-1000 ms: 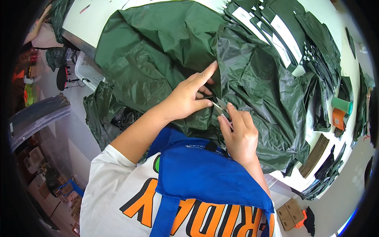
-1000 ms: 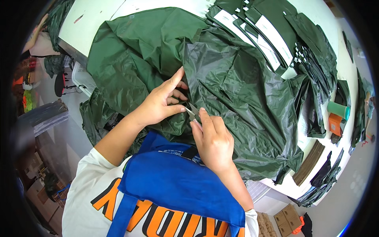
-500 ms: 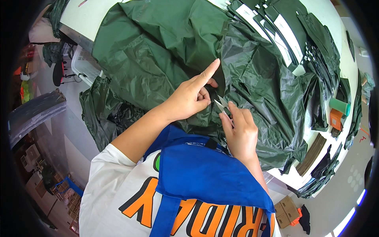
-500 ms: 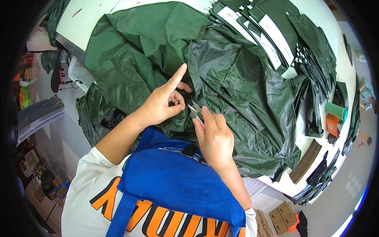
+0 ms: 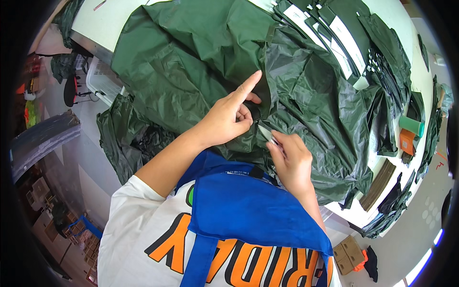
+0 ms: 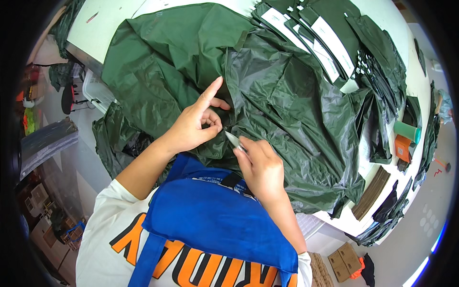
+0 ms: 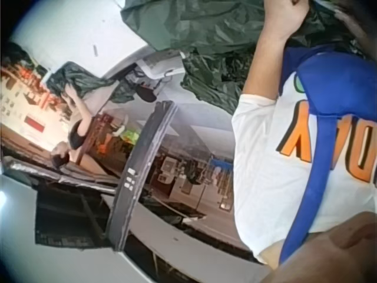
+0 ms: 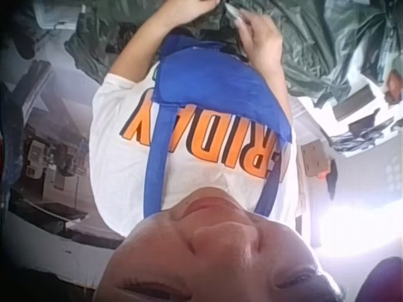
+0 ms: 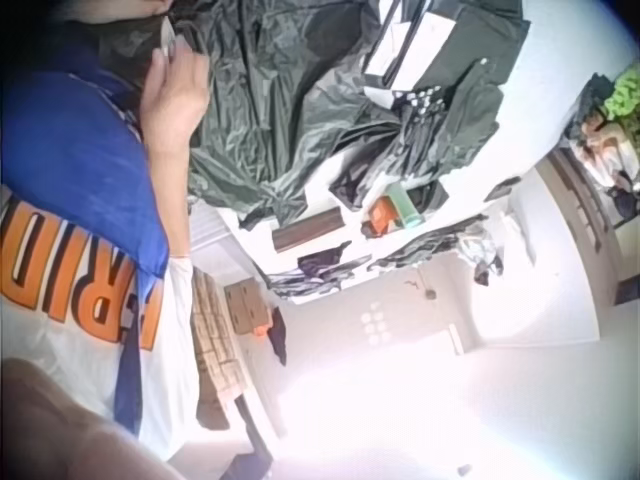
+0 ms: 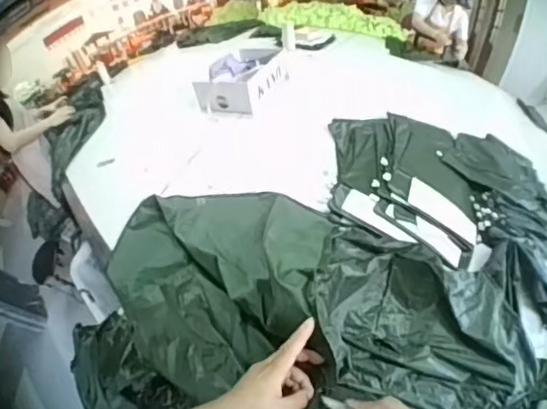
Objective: The person folds a large green tarp on a white table. They smooth the fabric, fold it in half multiple times, and then roll it into a compact bundle. The person places the folded tarp into a dark green storage bag and sets it aside.
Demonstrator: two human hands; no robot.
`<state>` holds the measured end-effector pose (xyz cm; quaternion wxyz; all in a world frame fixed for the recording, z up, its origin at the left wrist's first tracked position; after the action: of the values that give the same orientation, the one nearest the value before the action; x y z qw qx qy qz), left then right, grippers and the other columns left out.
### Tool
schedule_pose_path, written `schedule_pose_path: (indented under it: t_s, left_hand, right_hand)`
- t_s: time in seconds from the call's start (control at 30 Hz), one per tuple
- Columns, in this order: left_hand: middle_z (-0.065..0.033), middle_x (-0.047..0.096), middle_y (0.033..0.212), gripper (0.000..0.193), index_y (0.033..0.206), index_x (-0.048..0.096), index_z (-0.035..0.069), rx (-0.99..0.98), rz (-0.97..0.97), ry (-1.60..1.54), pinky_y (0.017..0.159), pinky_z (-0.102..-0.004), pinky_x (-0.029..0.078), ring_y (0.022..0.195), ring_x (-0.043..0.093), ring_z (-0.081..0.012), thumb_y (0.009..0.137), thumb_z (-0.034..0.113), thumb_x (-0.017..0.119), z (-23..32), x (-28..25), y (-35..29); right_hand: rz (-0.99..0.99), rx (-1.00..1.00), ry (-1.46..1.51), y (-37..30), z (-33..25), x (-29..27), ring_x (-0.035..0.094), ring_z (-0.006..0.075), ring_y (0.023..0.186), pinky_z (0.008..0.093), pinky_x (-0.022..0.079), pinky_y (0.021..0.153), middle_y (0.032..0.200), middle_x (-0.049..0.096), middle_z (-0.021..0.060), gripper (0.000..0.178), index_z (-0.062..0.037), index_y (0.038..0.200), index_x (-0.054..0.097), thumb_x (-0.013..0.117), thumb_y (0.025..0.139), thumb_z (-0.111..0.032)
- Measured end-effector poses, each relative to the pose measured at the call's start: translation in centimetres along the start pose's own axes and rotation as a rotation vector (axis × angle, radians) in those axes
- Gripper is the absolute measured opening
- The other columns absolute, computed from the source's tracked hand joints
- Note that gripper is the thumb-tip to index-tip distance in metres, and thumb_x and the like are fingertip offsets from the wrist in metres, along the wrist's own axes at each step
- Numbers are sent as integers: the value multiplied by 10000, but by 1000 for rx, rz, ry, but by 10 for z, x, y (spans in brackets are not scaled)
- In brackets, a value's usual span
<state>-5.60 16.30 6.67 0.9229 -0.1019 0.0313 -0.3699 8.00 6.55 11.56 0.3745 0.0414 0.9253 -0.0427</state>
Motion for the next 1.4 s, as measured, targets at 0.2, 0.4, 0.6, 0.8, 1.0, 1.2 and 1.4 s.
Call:
schedule_pose_path:
  t_s: [0.2, 0.4, 0.6, 0.8, 1.0, 1.2, 1.4]
  left_hand:
    - [-100, 618, 969, 282, 1029, 524, 15, -31, 160, 197, 690, -297, 507, 759, 609, -146, 824, 110, 693, 16, -5, 8]
    - [-85, 645, 745, 243, 839, 602, -18, -77, 133, 585, 617, -286, 493, 677, 599, -104, 855, 205, 697, 23, -1, 34]
    - [10, 637, 777, 81, 881, 645, 22, -212, 85, -70, 594, -230, 429, 641, 519, -67, 875, 101, 660, 10, -20, 17]
    - [-23, 664, 836, 105, 905, 661, 2, -196, 20, -167, 736, -254, 486, 781, 598, -85, 877, 103, 668, 14, -25, -8]
    - [26, 490, 589, 238, 711, 577, -15, -64, 55, -31, 490, -248, 333, 578, 395, -33, 856, 132, 694, 36, -22, -23]
    - [-53, 499, 606, 248, 700, 564, -18, 108, 66, 156, 494, -279, 353, 547, 433, -91, 830, 136, 710, 58, -26, -29]
    - [-83, 513, 632, 232, 694, 552, -9, 181, 14, 250, 510, -308, 375, 555, 469, -166, 813, 116, 706, 71, -29, -28]
  right_hand:
    - [38, 346, 824, -35, 63, 13, 448, 67, 646, 220, 388, 585, 748, 529, 10, 198, -18, 1049, 485, 583, 877, -36]
    - [-177, -228, 309, -9, 0, 29, 557, 171, 572, 301, 472, 552, 766, 584, 36, 332, -85, 1016, 607, 723, 709, -37]
    - [-52, -626, -51, 5, -27, 41, 583, 179, 605, 310, 475, 568, 953, 583, 28, 256, -138, 957, 665, 671, 702, -127]
    - [3, -633, 166, 19, -46, 14, 655, 238, 739, 327, 504, 613, 841, 649, 87, 344, -50, 964, 644, 688, 624, -19]
    - [242, -581, 245, 21, -53, -6, 673, 276, 747, 338, 527, 645, 850, 671, 121, 347, -7, 911, 597, 699, 587, 65]
    - [282, -549, 212, 23, -61, -8, 670, 272, 717, 317, 528, 625, 814, 667, 123, 273, -5, 853, 604, 716, 614, 65]
    - [199, -419, 271, 29, -59, -6, 660, 283, 715, 321, 526, 617, 800, 656, 115, 254, -21, 847, 616, 704, 631, 81]
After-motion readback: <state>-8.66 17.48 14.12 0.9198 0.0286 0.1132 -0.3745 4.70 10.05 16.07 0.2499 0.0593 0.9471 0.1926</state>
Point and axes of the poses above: each hand's wrist, its own y-axis towards the middle knuckle, its own x-axis out of the palm, z = x × y, the point moved 7 cm from there along y, towards the middle knuckle
